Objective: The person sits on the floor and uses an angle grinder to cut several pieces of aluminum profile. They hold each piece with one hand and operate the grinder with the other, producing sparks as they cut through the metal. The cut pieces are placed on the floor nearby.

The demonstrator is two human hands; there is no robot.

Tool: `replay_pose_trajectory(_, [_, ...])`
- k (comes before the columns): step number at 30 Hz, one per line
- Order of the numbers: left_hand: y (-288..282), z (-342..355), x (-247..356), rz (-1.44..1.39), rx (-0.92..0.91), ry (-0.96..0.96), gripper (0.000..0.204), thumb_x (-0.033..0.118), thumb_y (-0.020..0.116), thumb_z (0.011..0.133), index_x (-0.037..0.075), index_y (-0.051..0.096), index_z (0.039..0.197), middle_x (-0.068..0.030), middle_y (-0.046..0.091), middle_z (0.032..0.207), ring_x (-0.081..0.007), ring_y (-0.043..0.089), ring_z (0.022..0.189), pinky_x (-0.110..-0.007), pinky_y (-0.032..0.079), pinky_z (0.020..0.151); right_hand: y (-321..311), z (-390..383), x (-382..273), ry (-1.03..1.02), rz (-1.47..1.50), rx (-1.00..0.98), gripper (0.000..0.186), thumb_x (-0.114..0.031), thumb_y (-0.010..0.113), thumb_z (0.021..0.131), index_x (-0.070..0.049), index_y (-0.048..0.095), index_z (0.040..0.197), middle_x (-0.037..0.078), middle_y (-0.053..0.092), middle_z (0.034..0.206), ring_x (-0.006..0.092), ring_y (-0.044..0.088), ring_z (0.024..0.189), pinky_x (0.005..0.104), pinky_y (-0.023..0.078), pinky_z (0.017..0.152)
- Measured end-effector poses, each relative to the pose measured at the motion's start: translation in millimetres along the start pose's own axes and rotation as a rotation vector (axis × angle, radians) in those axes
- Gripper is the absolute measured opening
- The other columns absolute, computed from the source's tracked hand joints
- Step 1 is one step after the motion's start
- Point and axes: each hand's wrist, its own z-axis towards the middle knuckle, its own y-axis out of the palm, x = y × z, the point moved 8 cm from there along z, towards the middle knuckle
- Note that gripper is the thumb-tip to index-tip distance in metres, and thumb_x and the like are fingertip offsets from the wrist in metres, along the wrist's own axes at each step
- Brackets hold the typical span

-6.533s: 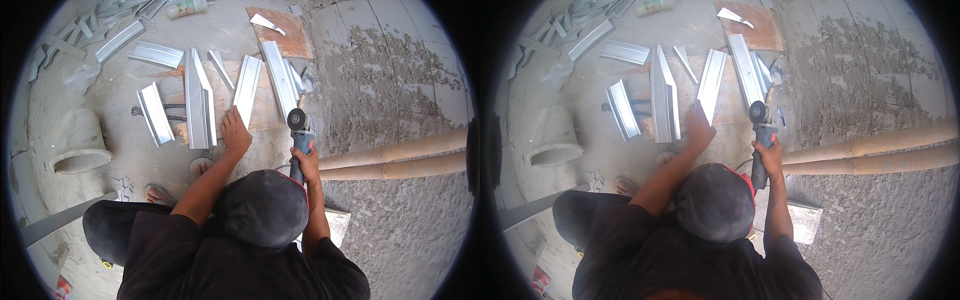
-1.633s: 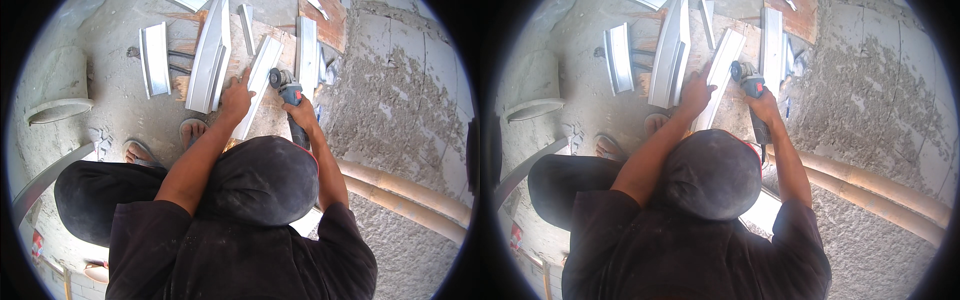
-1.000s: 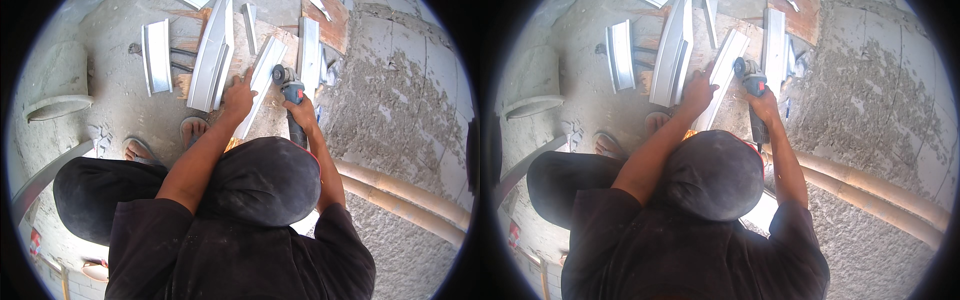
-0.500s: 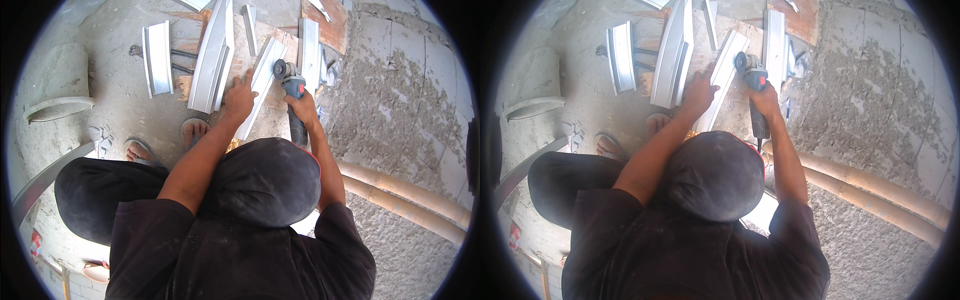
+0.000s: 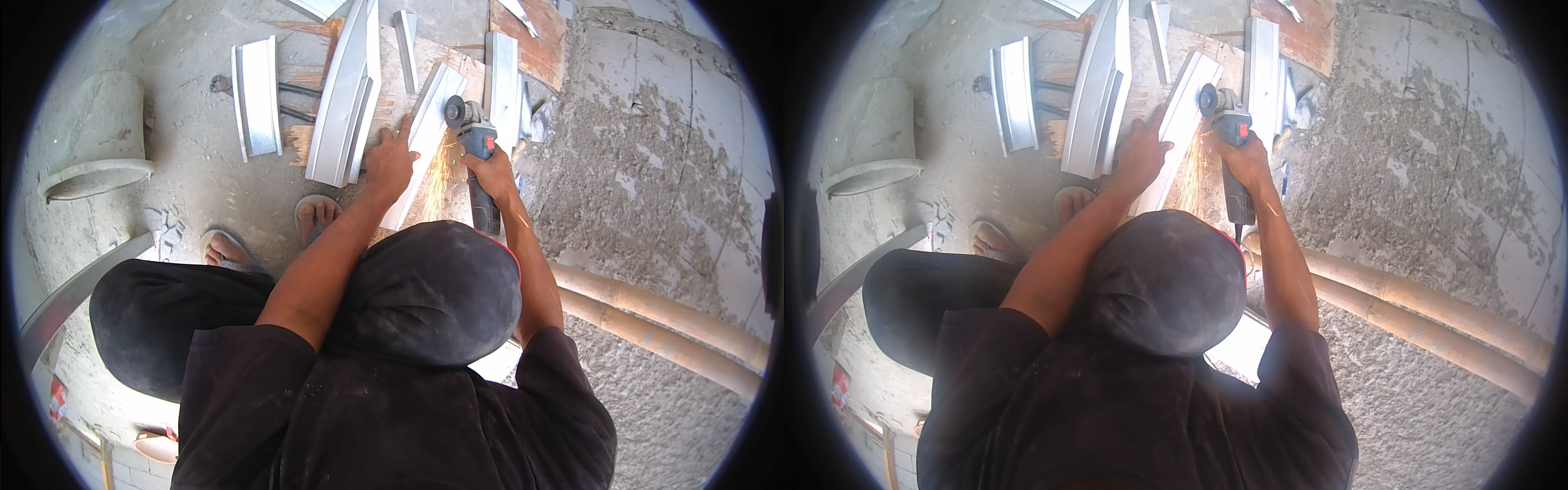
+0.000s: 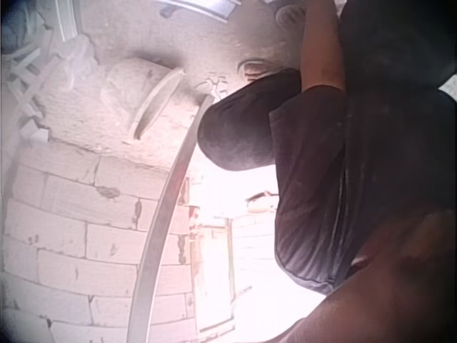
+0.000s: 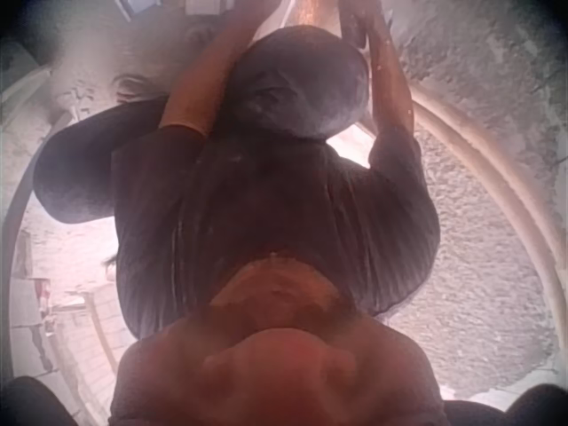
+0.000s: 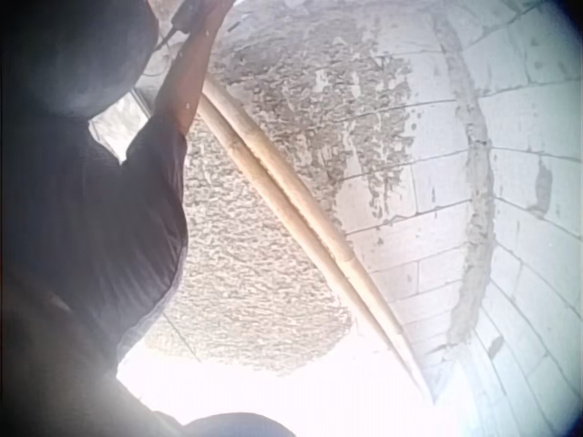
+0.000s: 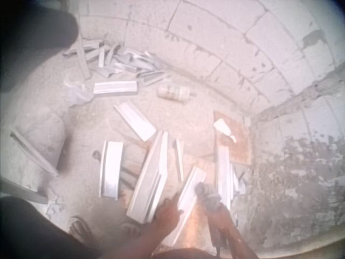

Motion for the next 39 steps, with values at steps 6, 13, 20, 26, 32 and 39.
replay_pose_trajectory(6, [-2, -1, -2, -0.012, 0.009, -0.001, 0.084, 0.031, 0.077, 0.099, 0.021, 0.034, 0.171, -0.0254, 0.058, 0.133, -0.0436, 0.075, 0.099, -0.053, 0.06, 0.086, 1, -4, -3, 0.003, -0.017, -0.017, 0.049, -0.027, 0.084, 0.08, 0.006, 0.073, 0.114, 0.013, 0.075, 0.092, 0.022, 0.071, 0.078, 0.0376, 0.057, 0.076])
replay_pose_trajectory(13, [-7, -3, 4, -0.023, -0.012, -0.006, 0.082, 0.03, 0.076, 0.1, 0.021, 0.035, 0.17, -0.0257, 0.058, 0.133, -0.0434, 0.074, 0.1, -0.054, 0.059, 0.089, 6, 7, 8, -0.04, 0.092, 0.008, 0.044, -0.023, 0.084, 0.082, 0.005, 0.072, 0.113, 0.011, 0.074, 0.089, 0.0205, 0.069, 0.073, 0.0365, 0.057, 0.071])
replay_pose_trajectory(20, [-3, -2, 2, -0.055, -0.035, -0.019, 0.076, 0.03, 0.072, 0.102, 0.015, 0.035, 0.167, -0.0273, 0.062, 0.125, -0.0464, 0.068, 0.111, -0.054, 0.055, 0.094, 3, 12, -1, 0.056, 0.052, -0.037, 0.064, -0.032, 0.085, 0.081, 0.009, 0.07, 0.127, 0.021, 0.079, 0.112, 0.0306, 0.077, 0.1, 0.0407, 0.059, 0.09])
replay_pose_trajectory(26, [-11, -6, 5, -0.101, -0.012, 0.012, 0.07, 0.026, 0.074, 0.101, 0.01, 0.039, 0.161, -0.0277, 0.062, 0.122, -0.0483, 0.068, 0.11, -0.056, 0.054, 0.094, 1, 12, -9, -0.012, 0.076, -0.003, 0.049, -0.025, 0.085, 0.082, 0.006, 0.071, 0.118, 0.014, 0.075, 0.096, 0.0237, 0.072, 0.08, 0.0377, 0.057, 0.074])
replay_pose_trajectory(32, [-9, -3, 5, -0.109, 0.005, -0.032, 0.051, 0.024, 0.076, 0.1, 0.002, 0.049, 0.137, -0.0278, 0.062, 0.122, -0.05, 0.068, 0.109, -0.057, 0.054, 0.091, 2, 23, 3, 0.057, 0.024, -0.022, 0.055, -0.03, 0.084, 0.082, 0.007, 0.071, 0.12, 0.019, 0.076, 0.104, 0.0274, 0.074, 0.09, 0.0402, 0.058, 0.083])
replay_pose_trajectory(39, [-9, -4, 5, -0.095, 0.032, 0.013, 0.049, 0.026, 0.077, 0.099, -0.001, 0.051, 0.13, -0.0273, 0.063, 0.121, -0.0488, 0.068, 0.106, -0.057, 0.055, 0.089, -1, 25, -6, 0.052, 0.044, -0.069, 0.062, -0.035, 0.085, 0.081, 0.007, 0.071, 0.125, 0.022, 0.078, 0.113, 0.0306, 0.077, 0.101, 0.0414, 0.059, 0.092])
